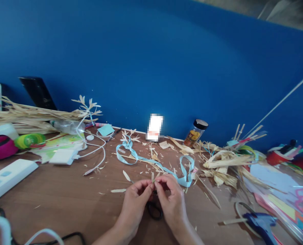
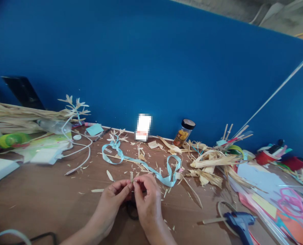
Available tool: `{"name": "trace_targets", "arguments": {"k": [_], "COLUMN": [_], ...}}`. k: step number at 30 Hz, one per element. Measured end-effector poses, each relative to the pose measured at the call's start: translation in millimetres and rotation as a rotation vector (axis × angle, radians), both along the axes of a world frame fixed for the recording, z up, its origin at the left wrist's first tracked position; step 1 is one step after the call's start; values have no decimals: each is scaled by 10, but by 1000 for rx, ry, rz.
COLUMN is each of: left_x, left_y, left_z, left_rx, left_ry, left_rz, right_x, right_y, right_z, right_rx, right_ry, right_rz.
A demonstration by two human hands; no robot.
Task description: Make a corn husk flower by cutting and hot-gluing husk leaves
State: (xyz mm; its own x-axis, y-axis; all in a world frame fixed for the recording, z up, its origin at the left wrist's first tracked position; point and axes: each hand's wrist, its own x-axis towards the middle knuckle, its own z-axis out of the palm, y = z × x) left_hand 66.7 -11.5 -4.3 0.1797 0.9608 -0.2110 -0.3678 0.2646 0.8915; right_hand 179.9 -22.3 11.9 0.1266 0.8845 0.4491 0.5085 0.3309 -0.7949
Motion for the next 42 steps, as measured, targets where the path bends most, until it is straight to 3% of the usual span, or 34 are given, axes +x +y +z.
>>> {"name": "trace_targets", "arguments": {"k": [9,18,28,34,42], "left_x": [-4,-3,9,-9,1], "left_y": [10,7,3,13,22], "left_z": [-41,23,46,40,-5], "left_rx": [39,-18,-107,-71,-61], "left_ry": [24,22,-68,-26,-24], "left_rz": [-2,-14,47,-31,-28], "right_x": [5,-15,20,0,-5], "right_y": [14,-4,25,3,4], "right_z": [9,-5,-86,-54,-44], "right_rx": [-7,-36,-172,-155,-180], "right_ry": [3,59,197,188,187], "right_rz": [9,-18,-18,-23,-15]}}
